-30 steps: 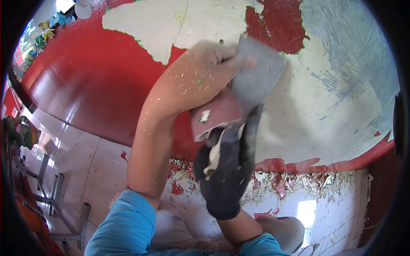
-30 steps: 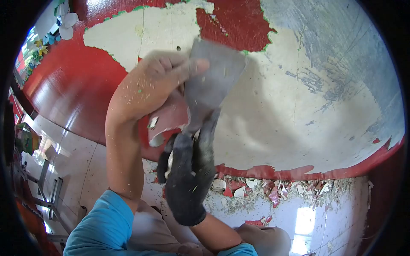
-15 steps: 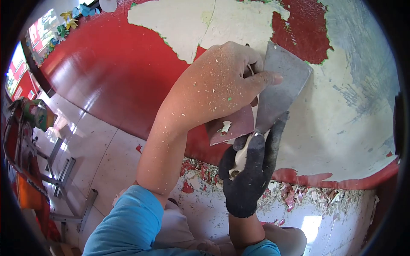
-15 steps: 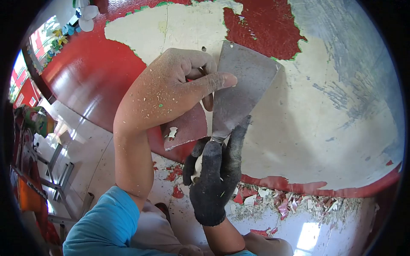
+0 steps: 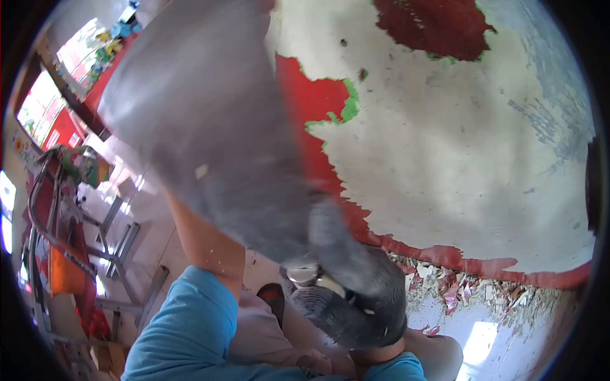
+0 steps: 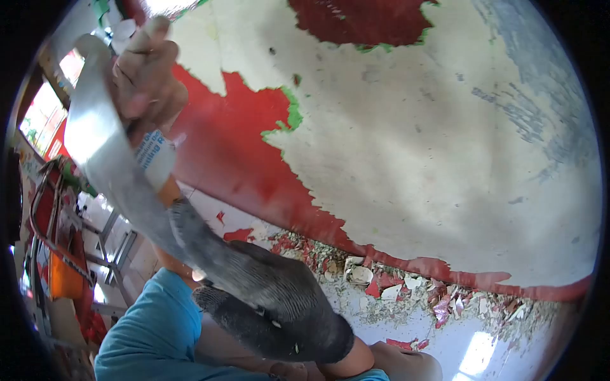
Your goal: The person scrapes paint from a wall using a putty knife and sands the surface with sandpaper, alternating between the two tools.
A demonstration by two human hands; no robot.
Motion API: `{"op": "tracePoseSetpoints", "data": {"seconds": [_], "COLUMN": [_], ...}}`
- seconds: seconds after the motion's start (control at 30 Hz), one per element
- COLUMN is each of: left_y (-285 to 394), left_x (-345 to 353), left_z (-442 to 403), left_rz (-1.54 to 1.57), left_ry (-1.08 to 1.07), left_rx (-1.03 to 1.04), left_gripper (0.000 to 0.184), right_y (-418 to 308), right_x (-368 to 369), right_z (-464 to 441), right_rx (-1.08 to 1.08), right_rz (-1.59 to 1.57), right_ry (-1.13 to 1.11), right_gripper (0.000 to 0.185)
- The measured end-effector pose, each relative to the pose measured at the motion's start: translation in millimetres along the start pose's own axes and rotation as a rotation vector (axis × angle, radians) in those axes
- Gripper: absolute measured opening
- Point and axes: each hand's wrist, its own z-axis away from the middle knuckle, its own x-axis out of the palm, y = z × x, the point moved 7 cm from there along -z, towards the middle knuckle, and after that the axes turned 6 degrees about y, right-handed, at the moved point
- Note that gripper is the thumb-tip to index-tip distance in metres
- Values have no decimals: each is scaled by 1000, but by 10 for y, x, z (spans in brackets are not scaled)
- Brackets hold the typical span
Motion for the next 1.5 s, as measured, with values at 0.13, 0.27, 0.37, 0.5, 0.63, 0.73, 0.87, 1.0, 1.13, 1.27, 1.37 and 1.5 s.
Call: {"op": "tracePoseSetpoints", "data": {"seconds": [0.13, 0.27, 0.37, 0.5, 0.63, 0.73, 0.87, 1.0, 1.13, 1.27, 1.37, 1.5], "left_y": [215, 506, 647, 676, 819, 1017, 1307, 1556, 1717, 1785, 1789, 1684], "left_x": [-389, -834, -963, -1102, -1239, -1332, -1425, -1397, -1336, -1258, -1199, -1089], "left_z": [233, 563, 728, 895, 1102, 1288, 1573, 1785, 1928, 1998, 2034, 1976], "left_rz": [-85, -211, -242, -226, -218, -242, -281, -334, -344, -315, -271, -175], "left_ry": [111, 246, 283, 318, 385, 454, 562, 647, 689, 710, 706, 650], "left_rx": [-30, -53, -88, -147, -174, -173, -168, -182, -204, -225, -234, -265], "left_gripper": [28, 28, 27, 27, 27, 27, 26, 26, 26, 25, 25, 25], "right_y": [176, 235, 205, 232, 237, 238, 246, 258, 281, 325, 360, 410], "right_x": [-25, 287, 397, 465, 532, 634, 793, 941, 989, 977, 925, 695], "right_z": [323, 397, 438, 485, 478, 449, 411, 419, 430, 405, 384, 358], "right_rx": [782, 818, 827, 844, 840, 822, 798, 783, 763, 736, 706, 667], "right_rz": [-391, -539, -582, -582, -597, -644, -719, -810, -858, -867, -849, -779], "right_ry": [343, 175, 123, 75, -11, -98, -225, -315, -358, -382, -386, -344], "right_gripper": [63, 63, 63, 63, 63, 63, 63, 64, 65, 65, 66, 67]}}
